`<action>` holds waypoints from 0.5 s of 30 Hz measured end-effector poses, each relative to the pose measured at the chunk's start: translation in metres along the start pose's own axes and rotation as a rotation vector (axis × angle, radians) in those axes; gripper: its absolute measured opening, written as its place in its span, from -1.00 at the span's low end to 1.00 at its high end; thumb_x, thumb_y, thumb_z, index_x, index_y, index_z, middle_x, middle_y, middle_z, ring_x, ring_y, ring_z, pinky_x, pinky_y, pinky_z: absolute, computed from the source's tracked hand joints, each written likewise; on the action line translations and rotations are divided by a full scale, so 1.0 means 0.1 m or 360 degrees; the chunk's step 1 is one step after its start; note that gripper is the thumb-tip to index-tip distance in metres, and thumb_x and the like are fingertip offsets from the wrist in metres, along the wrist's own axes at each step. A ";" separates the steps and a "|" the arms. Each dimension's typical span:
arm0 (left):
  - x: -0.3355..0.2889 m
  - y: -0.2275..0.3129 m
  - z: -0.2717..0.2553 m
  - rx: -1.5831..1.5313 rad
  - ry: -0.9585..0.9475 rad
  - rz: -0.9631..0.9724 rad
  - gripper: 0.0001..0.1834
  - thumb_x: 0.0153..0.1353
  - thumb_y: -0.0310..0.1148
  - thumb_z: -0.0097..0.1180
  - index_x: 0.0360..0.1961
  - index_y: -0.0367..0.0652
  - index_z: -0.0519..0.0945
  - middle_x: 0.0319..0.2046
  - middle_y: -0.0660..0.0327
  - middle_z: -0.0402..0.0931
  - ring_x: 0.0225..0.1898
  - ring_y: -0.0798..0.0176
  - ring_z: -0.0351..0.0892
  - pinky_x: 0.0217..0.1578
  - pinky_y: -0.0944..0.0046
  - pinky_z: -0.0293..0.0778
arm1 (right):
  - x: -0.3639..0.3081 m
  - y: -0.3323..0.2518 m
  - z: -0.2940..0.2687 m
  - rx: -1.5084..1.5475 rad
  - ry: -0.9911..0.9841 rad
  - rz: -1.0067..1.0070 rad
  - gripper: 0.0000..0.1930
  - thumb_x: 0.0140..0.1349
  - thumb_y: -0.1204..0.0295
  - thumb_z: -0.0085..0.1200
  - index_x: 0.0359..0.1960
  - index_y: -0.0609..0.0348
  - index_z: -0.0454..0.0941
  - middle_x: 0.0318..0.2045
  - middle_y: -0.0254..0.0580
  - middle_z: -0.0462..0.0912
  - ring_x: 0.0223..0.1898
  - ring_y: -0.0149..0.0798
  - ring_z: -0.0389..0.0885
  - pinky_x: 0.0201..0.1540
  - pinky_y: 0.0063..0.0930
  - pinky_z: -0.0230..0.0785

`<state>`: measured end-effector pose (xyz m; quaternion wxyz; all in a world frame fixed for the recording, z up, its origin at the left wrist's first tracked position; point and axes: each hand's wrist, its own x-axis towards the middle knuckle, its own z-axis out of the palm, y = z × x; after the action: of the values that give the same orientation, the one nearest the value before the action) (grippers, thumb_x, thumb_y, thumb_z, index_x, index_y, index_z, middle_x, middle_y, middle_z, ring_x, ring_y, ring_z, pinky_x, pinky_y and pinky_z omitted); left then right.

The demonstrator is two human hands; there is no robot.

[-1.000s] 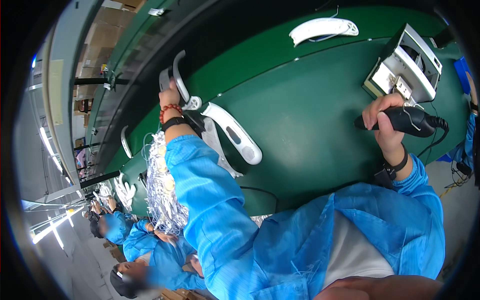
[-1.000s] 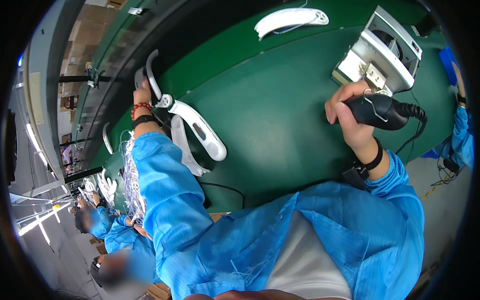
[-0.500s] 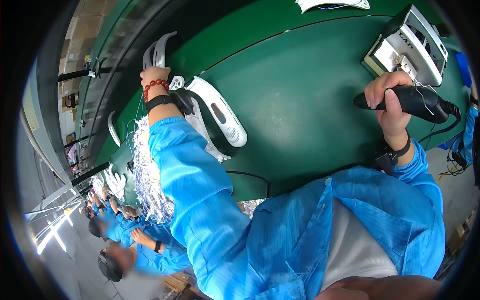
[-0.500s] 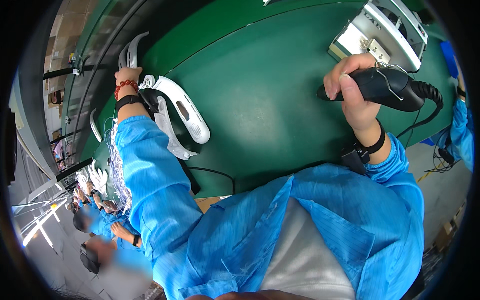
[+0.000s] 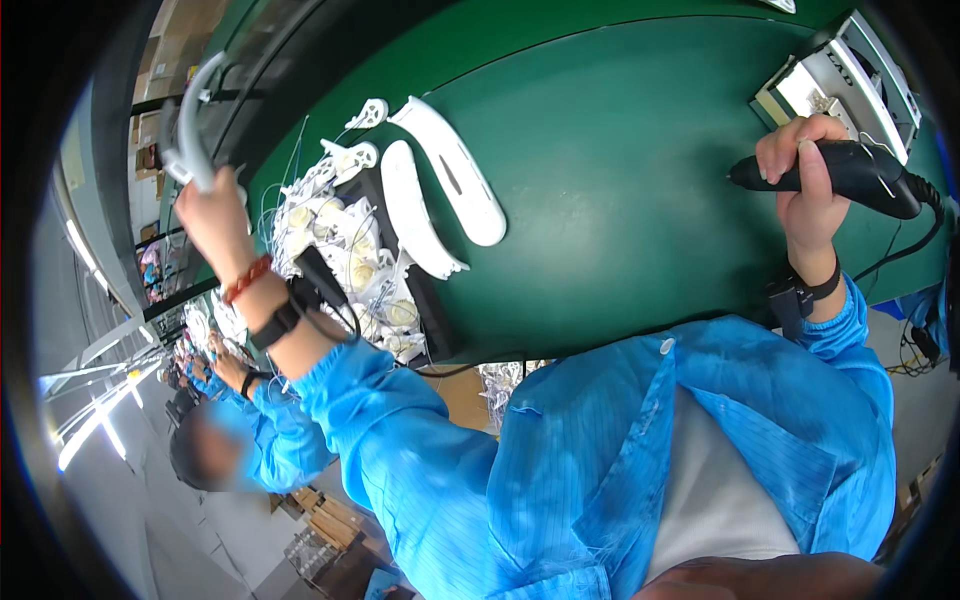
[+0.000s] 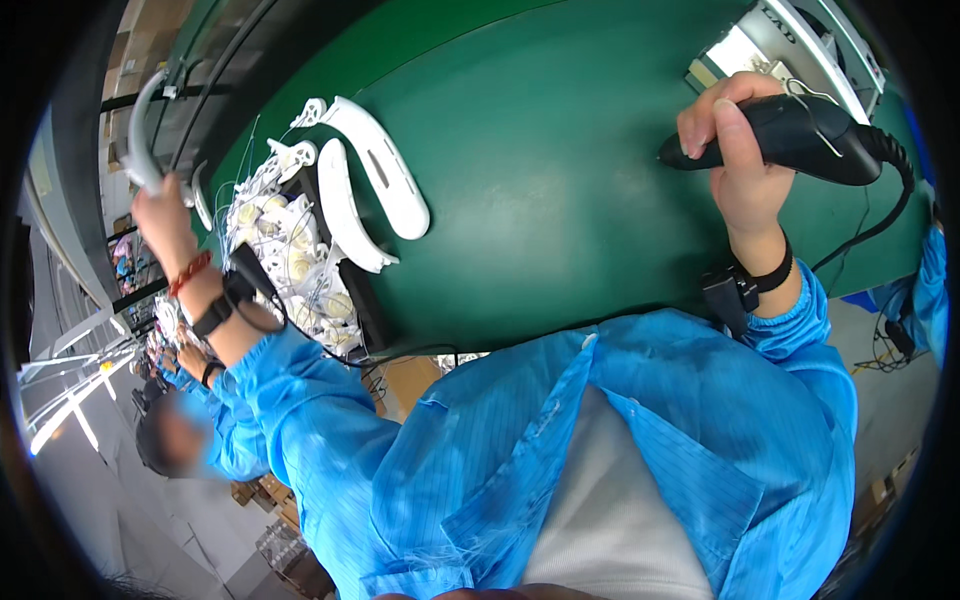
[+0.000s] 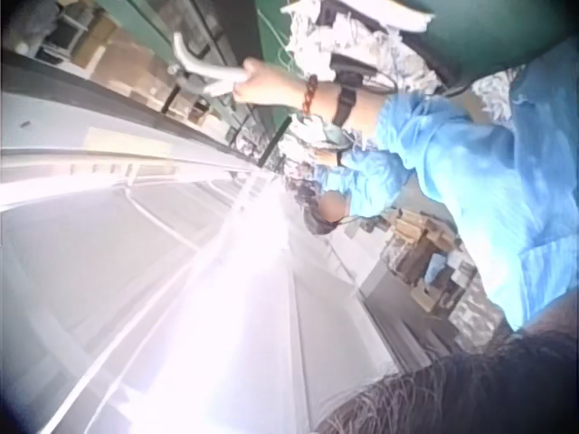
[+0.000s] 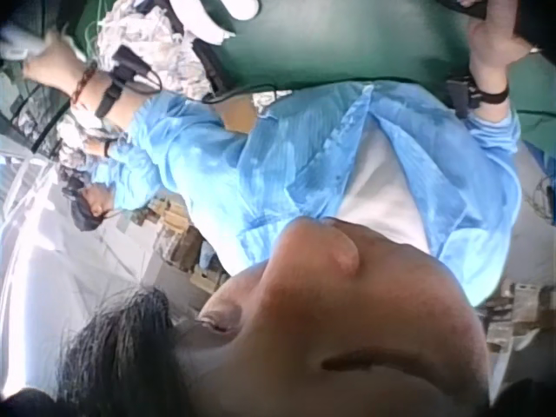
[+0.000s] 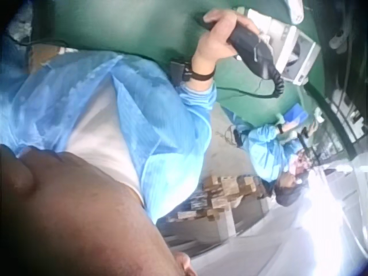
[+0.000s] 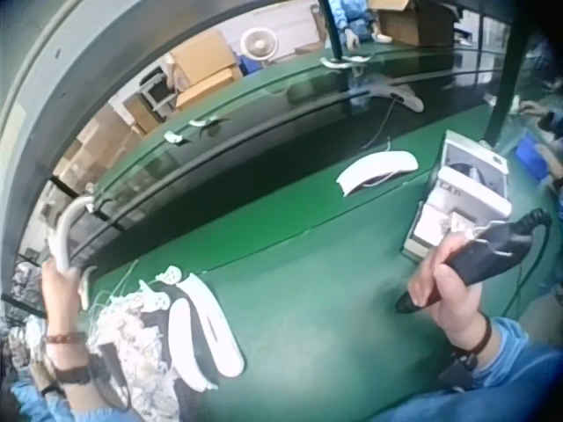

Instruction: The worker uses an electric handheld tool to assemble small white plastic components on a factory assembly line.

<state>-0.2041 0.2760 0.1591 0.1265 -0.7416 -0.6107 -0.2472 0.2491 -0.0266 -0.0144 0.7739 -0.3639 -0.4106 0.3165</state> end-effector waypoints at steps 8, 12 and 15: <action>-1.00 -0.27 -1.36 0.0824 -0.0050 0.0070 -0.67 0.16 -0.29 0.13 -0.19 -0.37 0.62 -0.10 -0.21 0.54 0.01 -0.24 0.50 0.06 -0.07 0.41 | 0.00 -0.01 -0.07 0.0063 0.0059 0.0074 -0.94 0.37 0.55 -0.06 -0.22 0.29 0.38 -0.50 -0.16 0.47 -0.52 -0.34 0.40 -0.37 -0.38 0.36; -1.50 -0.56 -1.16 0.0995 -0.0525 0.0073 -0.68 0.11 -0.32 0.14 -0.20 -0.38 0.64 -0.15 -0.25 0.54 -0.06 -0.27 0.54 0.00 -0.09 0.47 | -0.02 -0.03 -0.03 0.0035 0.0058 0.0061 -0.94 0.37 0.54 -0.05 -0.21 0.28 0.39 -0.50 -0.17 0.48 -0.52 -0.35 0.41 -0.35 -0.36 0.36; -1.84 -0.61 -0.84 0.0901 -0.0820 -0.0140 -0.65 0.09 -0.33 0.13 -0.17 -0.38 0.66 -0.15 -0.24 0.53 -0.07 -0.23 0.57 0.01 -0.08 0.49 | -0.01 -0.01 -0.02 0.0044 0.0044 0.0059 -0.95 0.38 0.54 -0.05 -0.21 0.27 0.39 -0.50 -0.18 0.48 -0.51 -0.36 0.41 -0.34 -0.35 0.37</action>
<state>-0.3052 0.0935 0.1270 0.1579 -0.6883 -0.6977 0.1204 0.2506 -0.0283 -0.0145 0.7784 -0.3650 -0.3885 0.3315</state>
